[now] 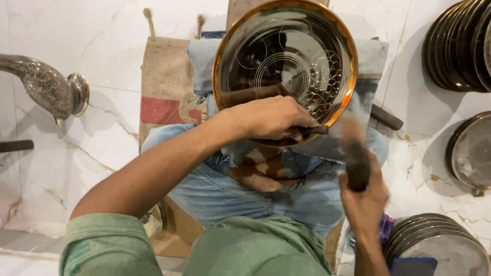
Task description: The person sits cross-legged on the floor with a large brass plate resting on a cloth on their lap. They hold a small punch against the plate's engraved pattern and repeatedly strike it with a wooden mallet, repositioning the punch around the decorative design to hammer the pattern into the metal.
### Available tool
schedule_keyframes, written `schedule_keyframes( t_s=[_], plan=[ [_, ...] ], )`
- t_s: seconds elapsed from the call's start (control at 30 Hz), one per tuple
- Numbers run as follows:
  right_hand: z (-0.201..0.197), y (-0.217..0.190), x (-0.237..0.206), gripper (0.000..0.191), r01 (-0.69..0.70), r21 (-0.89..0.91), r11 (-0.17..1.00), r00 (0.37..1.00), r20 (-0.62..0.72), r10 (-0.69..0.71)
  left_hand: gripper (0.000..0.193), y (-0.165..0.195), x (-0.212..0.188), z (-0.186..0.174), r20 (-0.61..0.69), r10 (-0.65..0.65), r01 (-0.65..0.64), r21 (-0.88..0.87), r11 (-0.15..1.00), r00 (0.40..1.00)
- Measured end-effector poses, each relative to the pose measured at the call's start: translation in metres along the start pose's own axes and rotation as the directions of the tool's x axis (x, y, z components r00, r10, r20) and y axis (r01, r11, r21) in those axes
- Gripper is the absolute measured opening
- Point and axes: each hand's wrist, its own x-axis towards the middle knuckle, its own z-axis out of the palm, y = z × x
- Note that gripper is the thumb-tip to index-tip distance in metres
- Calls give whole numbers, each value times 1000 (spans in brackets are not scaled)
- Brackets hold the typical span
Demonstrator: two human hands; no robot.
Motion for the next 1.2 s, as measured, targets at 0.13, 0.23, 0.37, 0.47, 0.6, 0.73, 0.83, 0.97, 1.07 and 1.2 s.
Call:
schedule_keyframes(
  t_s=[0.13,0.23,0.37,0.47,0.6,0.73,0.83,0.97,1.07,1.2],
  plan=[
    [5,4,-26,70,115,-341,933,993,2,-121,43,4,4,-5,119,-80,81,-10,997,990],
    [0,-1,-26,85,-89,-281,956,996,-28,84,45,7,3,-8,-130,-31,24,-61,998,991],
    [-5,-10,-14,84,-137,12,990,991,0,137,50,10,3,-9,-138,-93,88,-40,995,986],
    [-9,-14,-4,90,-149,-20,989,989,12,149,54,9,5,-15,54,-253,254,3,967,966],
    [-13,-12,0,102,-209,295,932,970,-59,236,49,6,9,-18,38,-68,67,32,997,997],
    [-12,3,1,102,-8,427,904,990,-126,68,47,-1,9,-16,52,-18,17,9,1000,998],
    [-12,12,10,94,263,-377,888,964,77,-253,48,-6,3,-13,7,17,-17,29,999,1000],
    [-23,-5,41,85,316,-255,914,949,94,-302,56,-7,-7,-4,-131,-112,116,19,993,985],
    [-45,-56,75,82,377,-322,868,921,233,-314,48,-2,-19,5,-354,-44,71,63,996,934],
    [-63,-154,108,72,628,-499,597,776,458,-434,41,14,-32,26,-556,-218,227,-54,972,802]
  ],
)
